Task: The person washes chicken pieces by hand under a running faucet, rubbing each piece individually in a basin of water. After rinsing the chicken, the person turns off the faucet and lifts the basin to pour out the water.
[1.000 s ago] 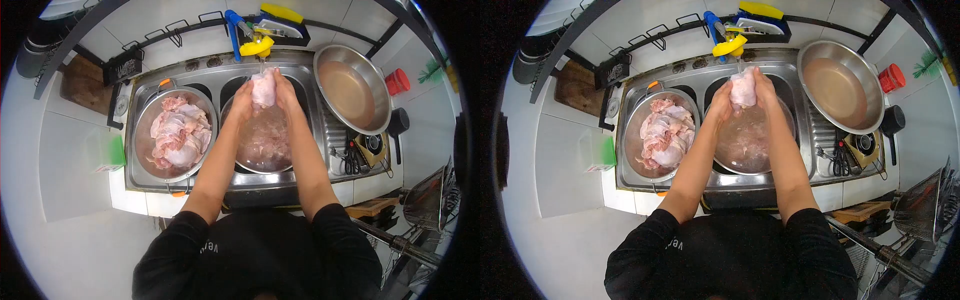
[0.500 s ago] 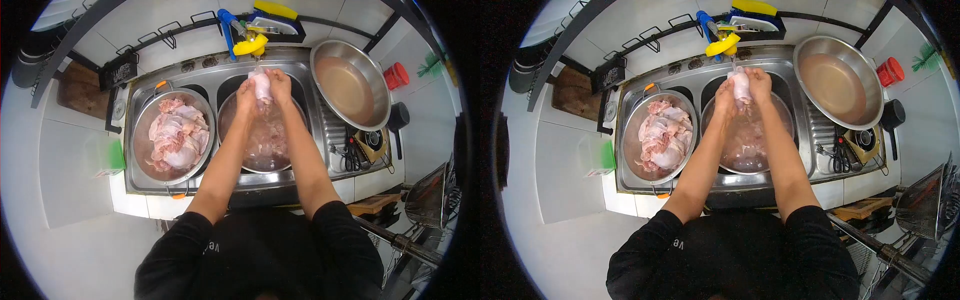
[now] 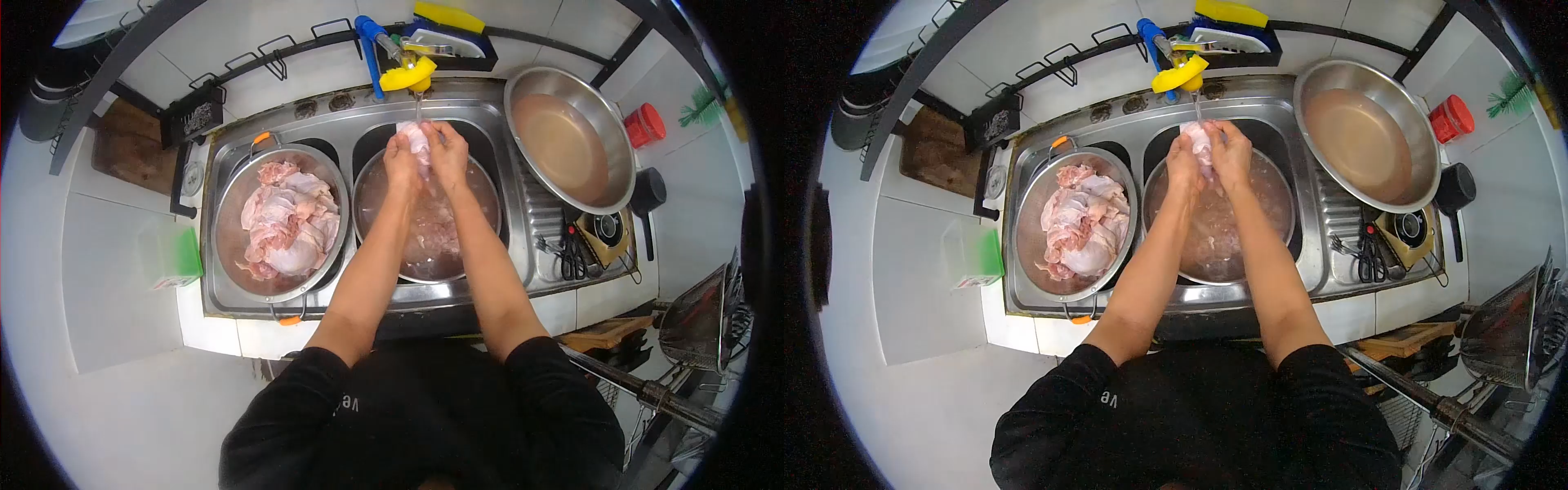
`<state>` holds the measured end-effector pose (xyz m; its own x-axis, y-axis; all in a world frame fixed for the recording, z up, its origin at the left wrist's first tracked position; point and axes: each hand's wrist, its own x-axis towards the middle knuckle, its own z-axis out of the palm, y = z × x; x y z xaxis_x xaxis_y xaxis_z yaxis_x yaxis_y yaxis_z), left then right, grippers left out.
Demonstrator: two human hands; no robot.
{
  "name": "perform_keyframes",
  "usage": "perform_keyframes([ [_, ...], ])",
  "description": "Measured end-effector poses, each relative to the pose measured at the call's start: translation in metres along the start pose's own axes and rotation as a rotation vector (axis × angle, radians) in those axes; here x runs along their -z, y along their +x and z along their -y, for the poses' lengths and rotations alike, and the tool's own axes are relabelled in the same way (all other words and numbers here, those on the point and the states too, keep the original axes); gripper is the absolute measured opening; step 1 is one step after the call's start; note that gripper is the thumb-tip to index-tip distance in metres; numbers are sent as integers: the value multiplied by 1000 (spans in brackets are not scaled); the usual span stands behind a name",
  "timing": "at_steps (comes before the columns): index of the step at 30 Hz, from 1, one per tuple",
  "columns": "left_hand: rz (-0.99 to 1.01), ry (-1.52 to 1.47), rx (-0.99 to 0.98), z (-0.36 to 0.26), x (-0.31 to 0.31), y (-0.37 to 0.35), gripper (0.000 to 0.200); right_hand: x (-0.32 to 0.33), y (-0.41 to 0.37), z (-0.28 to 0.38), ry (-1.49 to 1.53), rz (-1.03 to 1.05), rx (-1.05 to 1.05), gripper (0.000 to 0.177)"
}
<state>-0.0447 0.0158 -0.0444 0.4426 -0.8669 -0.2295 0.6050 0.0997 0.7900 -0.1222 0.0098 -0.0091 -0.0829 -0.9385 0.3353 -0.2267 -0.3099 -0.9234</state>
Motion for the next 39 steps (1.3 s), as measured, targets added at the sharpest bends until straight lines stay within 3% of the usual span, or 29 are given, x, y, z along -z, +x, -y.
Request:
perform_keyframes([
  [3, 52, -34, -19, 1, 1, -4, 27, -10, 4, -22, 21, -22, -141, 12],
  [5, 32, 91, -116, -1, 1, -10, 27, -24, 9, -42, 470, -217, -354, 16],
  [9, 73, -58, -58, -15, 0, -20, 26, -7, 17, -44, 571, -191, -496, 21],
  [12, 127, -193, 23, -19, 10, -14, 26, -4, 10, -34, 311, -99, -347, 18],
  [14, 300, -166, 167, -10, 21, 0, 29, -5, 4, -29, 224, -16, -219, 18],
  [18, 240, -114, 119, -15, 12, -14, 31, 4, -1, -19, 155, 14, -35, 17],
  [20, 152, -191, 122, -19, 8, -19, 32, 7, -9, 0, -170, -61, 135, 20],
  [23, 149, -244, 147, -23, 2, -24, 31, 6, -19, 16, -264, -65, 135, 18],
  [28, 108, -269, 167, -13, -2, -35, 27, -4, -4, 15, -366, -92, 315, 8],
  [29, 71, -254, 161, -14, -4, -38, 28, -4, -2, 10, -368, -96, 316, 8],
  [32, 117, -241, 66, -4, 6, -26, 29, -4, 9, -26, -154, -101, -35, 17],
  [33, 114, -240, 62, -9, 5, -26, 29, -1, 8, -20, -151, -98, -34, 17],
  [35, 156, -225, 70, -17, 4, -25, 33, 6, 3, -10, -33, 10, -247, 17],
  [36, 150, -228, 72, -18, 4, -24, 33, 0, -1, -12, -8, -57, -16, 19],
  [39, 182, -185, 34, -24, 2, -20, 32, -6, 1, -18, 90, -58, 90, 19],
])
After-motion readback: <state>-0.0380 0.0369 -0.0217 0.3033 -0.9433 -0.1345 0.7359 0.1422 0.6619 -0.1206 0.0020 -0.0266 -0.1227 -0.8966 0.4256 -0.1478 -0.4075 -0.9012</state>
